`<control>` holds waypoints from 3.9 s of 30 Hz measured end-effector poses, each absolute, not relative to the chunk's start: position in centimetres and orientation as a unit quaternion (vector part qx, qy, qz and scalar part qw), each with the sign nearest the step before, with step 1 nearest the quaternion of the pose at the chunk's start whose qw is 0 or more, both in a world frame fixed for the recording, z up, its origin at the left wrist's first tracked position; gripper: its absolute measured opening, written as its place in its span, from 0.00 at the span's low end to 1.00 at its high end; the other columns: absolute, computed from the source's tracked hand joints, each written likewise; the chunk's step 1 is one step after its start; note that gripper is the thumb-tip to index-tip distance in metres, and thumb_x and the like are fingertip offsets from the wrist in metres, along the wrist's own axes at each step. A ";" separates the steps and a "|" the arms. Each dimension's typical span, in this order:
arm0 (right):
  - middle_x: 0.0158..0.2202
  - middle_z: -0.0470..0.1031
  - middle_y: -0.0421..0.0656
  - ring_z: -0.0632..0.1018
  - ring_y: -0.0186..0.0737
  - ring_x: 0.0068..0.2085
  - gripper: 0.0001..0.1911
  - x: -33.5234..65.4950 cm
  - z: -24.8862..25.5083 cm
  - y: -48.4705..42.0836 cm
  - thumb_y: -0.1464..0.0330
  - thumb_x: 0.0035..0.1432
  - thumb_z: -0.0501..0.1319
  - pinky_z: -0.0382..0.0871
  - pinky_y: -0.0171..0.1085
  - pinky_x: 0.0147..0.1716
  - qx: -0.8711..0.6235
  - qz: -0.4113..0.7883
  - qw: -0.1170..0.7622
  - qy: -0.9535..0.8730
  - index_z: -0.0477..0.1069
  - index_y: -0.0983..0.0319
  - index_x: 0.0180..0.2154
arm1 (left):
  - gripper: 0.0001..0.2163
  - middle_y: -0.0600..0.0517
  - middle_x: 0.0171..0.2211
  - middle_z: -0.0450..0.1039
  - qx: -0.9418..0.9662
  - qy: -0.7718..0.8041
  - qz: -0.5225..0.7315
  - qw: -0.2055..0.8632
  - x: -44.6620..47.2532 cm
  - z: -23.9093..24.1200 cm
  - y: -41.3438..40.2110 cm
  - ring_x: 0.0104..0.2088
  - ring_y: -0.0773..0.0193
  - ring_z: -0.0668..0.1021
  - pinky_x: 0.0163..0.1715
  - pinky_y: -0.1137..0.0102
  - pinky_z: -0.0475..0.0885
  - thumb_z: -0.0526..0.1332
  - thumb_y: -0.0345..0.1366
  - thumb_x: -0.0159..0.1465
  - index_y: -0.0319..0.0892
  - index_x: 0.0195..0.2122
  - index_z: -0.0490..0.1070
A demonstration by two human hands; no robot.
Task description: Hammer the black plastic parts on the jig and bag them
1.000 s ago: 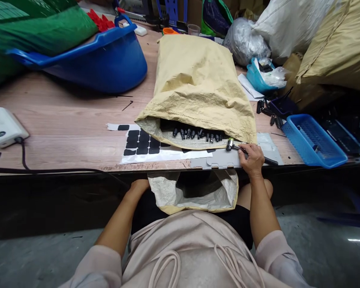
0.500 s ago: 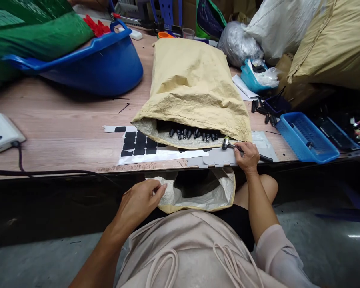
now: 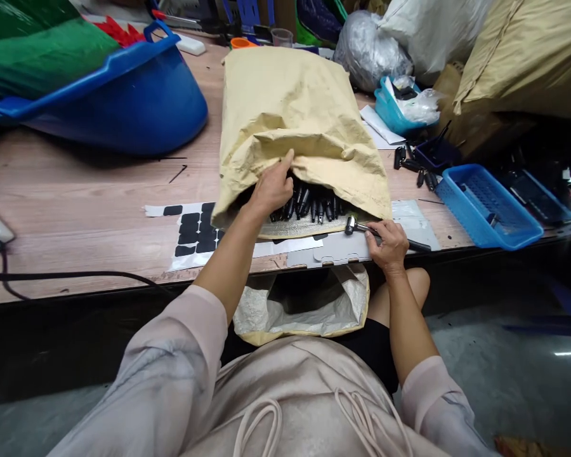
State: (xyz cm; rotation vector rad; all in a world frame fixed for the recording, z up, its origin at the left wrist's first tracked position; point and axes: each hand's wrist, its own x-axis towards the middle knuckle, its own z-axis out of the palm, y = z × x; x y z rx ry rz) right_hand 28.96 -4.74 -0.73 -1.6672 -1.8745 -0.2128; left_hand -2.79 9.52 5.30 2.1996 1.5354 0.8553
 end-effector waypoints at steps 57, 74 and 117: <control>0.39 0.80 0.46 0.82 0.40 0.41 0.17 20.3 2.9 -11.2 0.71 0.73 0.57 0.77 0.37 0.45 -0.555 -0.024 0.416 -0.720 0.78 0.55 0.57 | 0.07 0.49 0.33 0.76 0.794 0.472 0.285 0.255 0.8 0.4 -1.9 0.40 0.56 0.75 0.44 0.62 0.69 0.72 0.39 0.62 0.44 0.40 0.84; 0.42 0.82 0.45 0.81 0.44 0.45 0.12 26.8 2.4 -6.0 0.68 0.71 0.60 0.75 0.42 0.46 -0.514 -0.041 0.362 -0.777 0.81 0.55 0.49 | 0.04 0.50 0.31 0.76 0.790 0.464 0.313 0.251 0.8 0.8 -2.4 0.38 0.57 0.75 0.43 0.63 0.70 0.72 0.35 0.57 0.43 0.32 0.80; 0.39 0.80 0.42 0.77 0.44 0.42 0.08 29.4 0.5 -3.8 0.66 0.62 0.64 0.71 0.44 0.47 -0.518 0.011 0.313 -0.796 0.82 0.56 0.41 | 0.10 0.36 0.43 0.81 0.595 0.775 0.184 0.109 -5.4 4.7 2.2 0.42 0.41 0.82 0.40 0.53 0.76 0.63 0.39 0.63 0.41 0.42 0.78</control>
